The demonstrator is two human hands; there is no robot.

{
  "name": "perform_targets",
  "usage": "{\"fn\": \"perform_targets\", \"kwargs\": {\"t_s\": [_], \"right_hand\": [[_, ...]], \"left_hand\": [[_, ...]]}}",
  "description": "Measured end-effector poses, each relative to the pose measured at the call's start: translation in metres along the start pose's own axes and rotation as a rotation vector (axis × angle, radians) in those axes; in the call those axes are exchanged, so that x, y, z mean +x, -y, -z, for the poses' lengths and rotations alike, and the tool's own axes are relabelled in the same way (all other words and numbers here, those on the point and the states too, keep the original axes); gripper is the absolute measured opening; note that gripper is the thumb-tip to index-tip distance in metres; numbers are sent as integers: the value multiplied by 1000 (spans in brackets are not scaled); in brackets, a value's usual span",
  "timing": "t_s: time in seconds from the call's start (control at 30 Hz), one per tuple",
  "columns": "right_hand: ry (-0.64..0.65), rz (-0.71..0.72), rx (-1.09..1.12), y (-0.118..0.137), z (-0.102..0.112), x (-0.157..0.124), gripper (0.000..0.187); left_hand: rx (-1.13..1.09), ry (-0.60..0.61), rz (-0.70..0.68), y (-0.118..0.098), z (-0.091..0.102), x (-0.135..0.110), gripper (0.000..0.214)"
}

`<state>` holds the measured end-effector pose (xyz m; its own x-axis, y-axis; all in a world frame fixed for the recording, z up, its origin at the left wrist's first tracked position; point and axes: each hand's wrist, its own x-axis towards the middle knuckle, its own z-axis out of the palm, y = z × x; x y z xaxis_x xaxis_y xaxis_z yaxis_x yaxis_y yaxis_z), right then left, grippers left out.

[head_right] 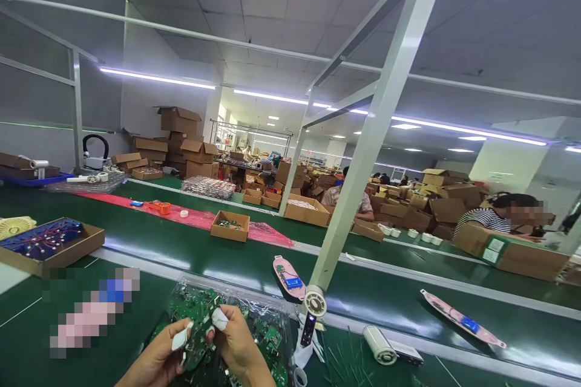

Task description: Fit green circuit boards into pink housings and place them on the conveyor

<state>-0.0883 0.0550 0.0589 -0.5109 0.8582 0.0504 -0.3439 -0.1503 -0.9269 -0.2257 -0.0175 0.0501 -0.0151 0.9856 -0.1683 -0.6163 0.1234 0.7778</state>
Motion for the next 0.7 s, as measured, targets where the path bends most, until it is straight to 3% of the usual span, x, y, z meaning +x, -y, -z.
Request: {"fn": "perform_targets", "kwargs": {"t_s": [0.13,0.33,0.53,0.7], "right_hand": [[-113,85,-1,11,17,9,56],[-29,-4,-452,11,28,10,50],[29,-32,-1070,24,35,20,39],[-49,-39,-1550,61,68,22,23]], "left_hand": [[136,-100,-92,-20,27,7,50],[675,-178,-256,-29,54,21,14],[1007,-247,-448,-20,38,18,42],[1192,-21,-442,0,4,11,35]]}}
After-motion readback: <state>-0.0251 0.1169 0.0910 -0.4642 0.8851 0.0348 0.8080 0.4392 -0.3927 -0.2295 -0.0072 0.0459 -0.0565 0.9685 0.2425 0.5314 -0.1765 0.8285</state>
